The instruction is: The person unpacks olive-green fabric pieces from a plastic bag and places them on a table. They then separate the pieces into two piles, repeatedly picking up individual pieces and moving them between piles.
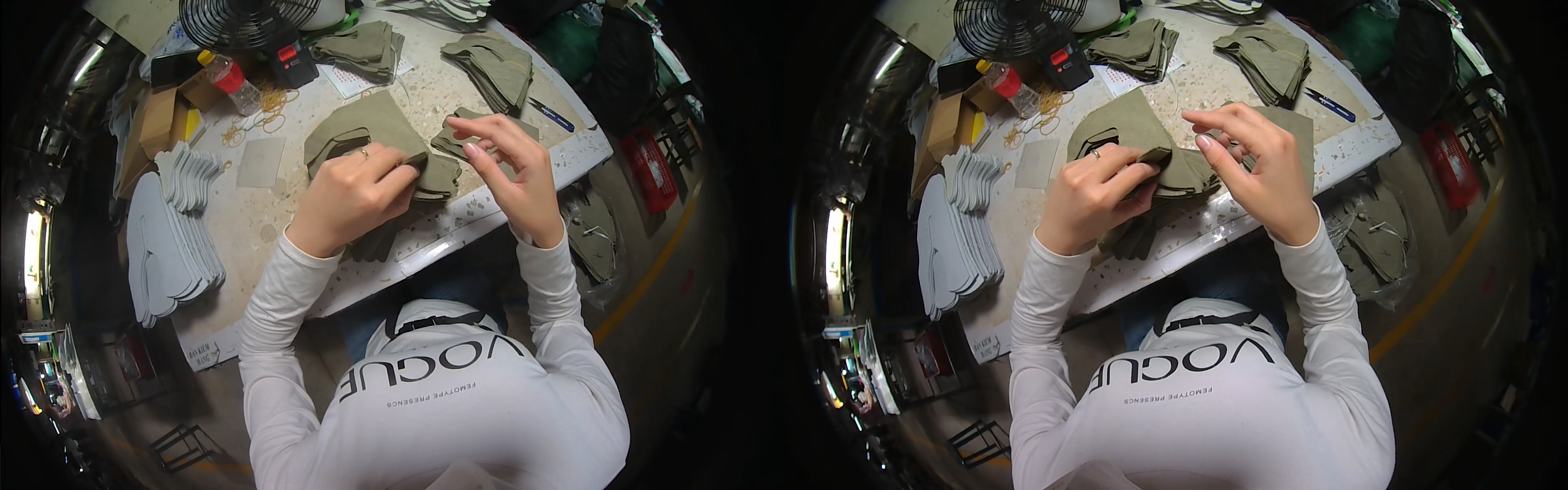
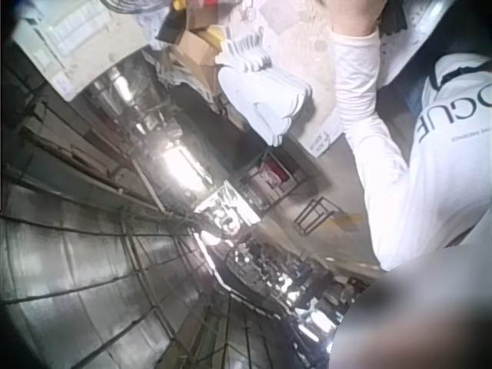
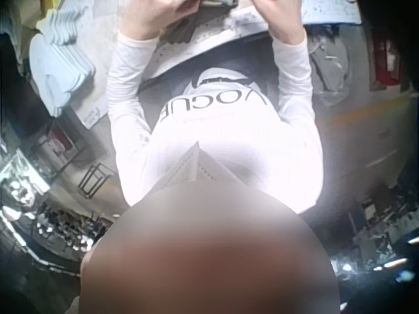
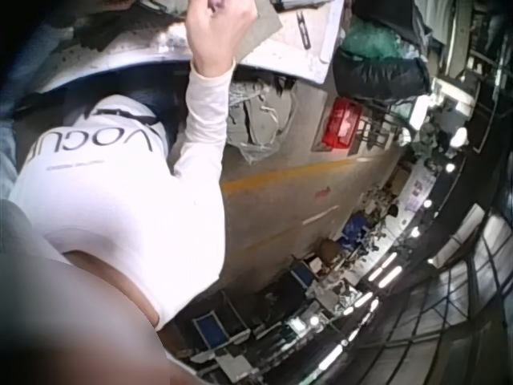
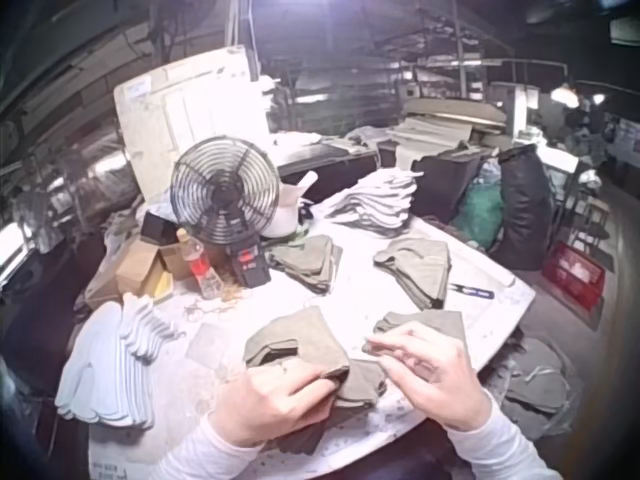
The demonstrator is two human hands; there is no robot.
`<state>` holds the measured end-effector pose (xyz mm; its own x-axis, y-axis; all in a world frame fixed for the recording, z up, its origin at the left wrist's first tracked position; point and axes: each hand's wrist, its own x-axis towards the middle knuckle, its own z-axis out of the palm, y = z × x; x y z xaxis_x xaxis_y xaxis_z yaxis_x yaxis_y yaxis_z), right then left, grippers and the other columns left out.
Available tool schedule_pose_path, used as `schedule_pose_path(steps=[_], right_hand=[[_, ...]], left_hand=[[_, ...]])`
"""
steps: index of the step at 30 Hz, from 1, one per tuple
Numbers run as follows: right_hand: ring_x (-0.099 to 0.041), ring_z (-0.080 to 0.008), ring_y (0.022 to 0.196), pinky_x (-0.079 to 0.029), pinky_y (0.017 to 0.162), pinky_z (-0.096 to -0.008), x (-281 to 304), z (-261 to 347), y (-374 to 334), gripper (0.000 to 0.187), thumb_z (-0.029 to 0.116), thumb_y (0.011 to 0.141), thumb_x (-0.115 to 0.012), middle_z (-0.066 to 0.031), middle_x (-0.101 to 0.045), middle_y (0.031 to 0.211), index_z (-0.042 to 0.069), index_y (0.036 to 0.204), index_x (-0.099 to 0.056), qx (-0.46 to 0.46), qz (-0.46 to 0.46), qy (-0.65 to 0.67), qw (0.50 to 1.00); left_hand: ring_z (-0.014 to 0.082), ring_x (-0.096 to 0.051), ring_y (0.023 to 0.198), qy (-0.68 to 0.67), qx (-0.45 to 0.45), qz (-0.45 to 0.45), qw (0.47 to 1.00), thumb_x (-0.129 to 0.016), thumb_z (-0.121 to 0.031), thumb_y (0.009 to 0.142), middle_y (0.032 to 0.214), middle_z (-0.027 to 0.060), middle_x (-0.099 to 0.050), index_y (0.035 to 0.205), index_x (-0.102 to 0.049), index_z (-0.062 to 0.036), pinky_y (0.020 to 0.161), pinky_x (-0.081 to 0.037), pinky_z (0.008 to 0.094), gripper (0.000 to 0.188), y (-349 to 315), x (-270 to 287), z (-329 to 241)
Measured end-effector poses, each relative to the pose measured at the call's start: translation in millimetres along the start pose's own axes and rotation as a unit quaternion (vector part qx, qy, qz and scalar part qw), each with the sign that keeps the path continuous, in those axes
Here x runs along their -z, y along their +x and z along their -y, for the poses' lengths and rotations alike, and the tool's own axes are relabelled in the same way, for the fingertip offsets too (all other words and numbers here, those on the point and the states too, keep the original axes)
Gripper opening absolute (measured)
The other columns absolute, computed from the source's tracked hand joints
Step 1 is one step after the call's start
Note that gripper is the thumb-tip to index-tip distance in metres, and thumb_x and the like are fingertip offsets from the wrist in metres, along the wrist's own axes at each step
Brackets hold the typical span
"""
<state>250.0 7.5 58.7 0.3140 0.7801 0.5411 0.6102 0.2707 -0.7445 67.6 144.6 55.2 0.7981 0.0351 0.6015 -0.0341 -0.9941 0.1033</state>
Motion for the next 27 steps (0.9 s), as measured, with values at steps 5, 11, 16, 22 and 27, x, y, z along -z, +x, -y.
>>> schedule_pose_path(steps=[5,11,16,22,27], right_hand=[[-0.058,-0.0078,0.067,-0.049,0.062,-0.0202,-10,-3,10,0.033,0.017,0.097,-0.054,-0.0031,-0.063,0.086,0.008,0.128,-0.058,-0.195,0.092,0.24,0.947],[-0.058,-0.0104,0.073,-0.053,0.067,-0.0259,-41,-26,44,0.039,0.024,0.096,-0.058,-0.008,-0.061,0.094,0.007,0.132,-0.054,-0.226,0.128,0.245,0.934],[-0.06,-0.0123,0.085,-0.051,0.077,-0.0272,-57,-27,58,0.04,0.013,0.09,-0.062,-0.0111,-0.064,0.106,0.009,0.129,-0.057,-0.051,0.177,0.145,0.972],[-0.06,-0.0086,0.1,-0.048,0.087,-0.0219,-2,-2,64,0.038,0.008,0.095,-0.054,-0.0062,-0.062,0.12,0.003,0.133,-0.054,-0.055,0.145,0.227,0.961],[-0.06,-0.0098,0.103,-0.048,0.09,-0.023,63,10,66,0.039,0.01,0.095,-0.054,-0.0085,-0.061,0.122,0.002,0.133,-0.053,-0.083,0.078,0.196,0.974]], left_hand=[[0.0132,-0.063,0.068,-0.195,0.139,-0.039,0.97,-0.068,0.002,0.072,0.083,0.0064,-0.066,0.093,-0.067,-0.0019,0.056,-0.053,0.0245,0.022,3,12,18],[0.0135,-0.067,0.074,-0.305,0.172,-0.037,0.936,-0.069,0.001,0.072,0.091,0.0092,-0.069,0.102,-0.067,-0.0013,0.062,-0.055,0.0242,0.03,3,29,14],[0.012,-0.068,0.071,-0.26,0.175,-0.125,0.941,-0.069,-0.004,0.08,0.088,0.0079,-0.071,0.097,-0.07,-0.0021,0.062,-0.055,0.0231,0.018,2,46,19],[0.0098,-0.065,0.062,-0.225,0.178,-0.062,0.956,-0.068,-0.002,0.081,0.077,0.0062,-0.068,0.086,-0.069,0.0012,0.056,-0.051,0.0214,0.006,-3,41,18],[0.0087,-0.062,0.064,-0.228,0.162,0.025,0.96,-0.072,-0.004,0.079,0.079,0.0046,-0.066,0.088,-0.07,-0.0009,0.058,-0.05,0.0205,0.009,1,20,9]])
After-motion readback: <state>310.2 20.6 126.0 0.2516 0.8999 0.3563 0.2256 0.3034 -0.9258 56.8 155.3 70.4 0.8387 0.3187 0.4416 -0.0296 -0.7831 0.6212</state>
